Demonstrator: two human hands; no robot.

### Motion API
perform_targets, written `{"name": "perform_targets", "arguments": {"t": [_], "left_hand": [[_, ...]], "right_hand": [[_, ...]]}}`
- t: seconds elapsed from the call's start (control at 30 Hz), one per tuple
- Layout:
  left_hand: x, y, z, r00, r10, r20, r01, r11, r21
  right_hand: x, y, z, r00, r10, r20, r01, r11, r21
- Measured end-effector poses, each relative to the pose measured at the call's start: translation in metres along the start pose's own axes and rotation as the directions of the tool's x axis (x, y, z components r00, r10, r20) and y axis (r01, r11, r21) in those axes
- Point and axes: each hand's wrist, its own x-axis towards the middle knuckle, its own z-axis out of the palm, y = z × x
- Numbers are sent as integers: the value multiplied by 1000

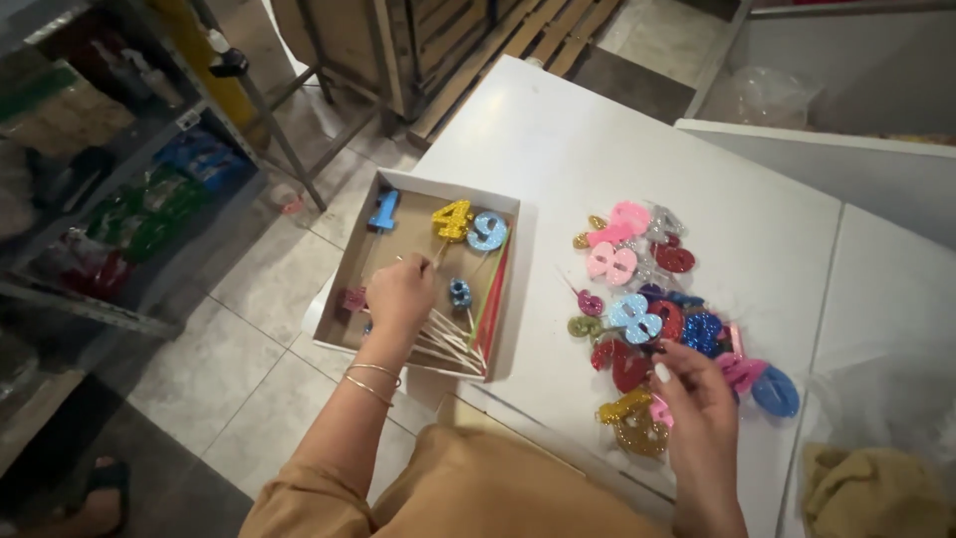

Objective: Sorting and placing glittery number candles into a cardboard box

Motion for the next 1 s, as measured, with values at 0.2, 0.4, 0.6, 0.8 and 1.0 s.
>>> {"name": "perform_targets", "arguments": {"t": [0.2,0.4,0.6,0.8,1.0], "left_hand": [[-5,5,9,986,158,-57,-147,975,166],[2,-8,17,969,229,-99,-201,952,233],[-19,1,-5,941,247,-231,-188,950,249],[-49,44,-18,843,431,-321,-399,903,161],[-86,112,-8,793,604,-79,-609,791,-63]], "right_hand": [[30,78,-46,976,-207,-63,211,975,67],[62,113,-93,627,-765,-149,755,644,-128],[100,119,-124,691,-686,-226,562,707,-429],[90,96,-99,735,-646,-204,448,689,-569],[184,137,-68,661,-749,-48,481,473,-738]]}}
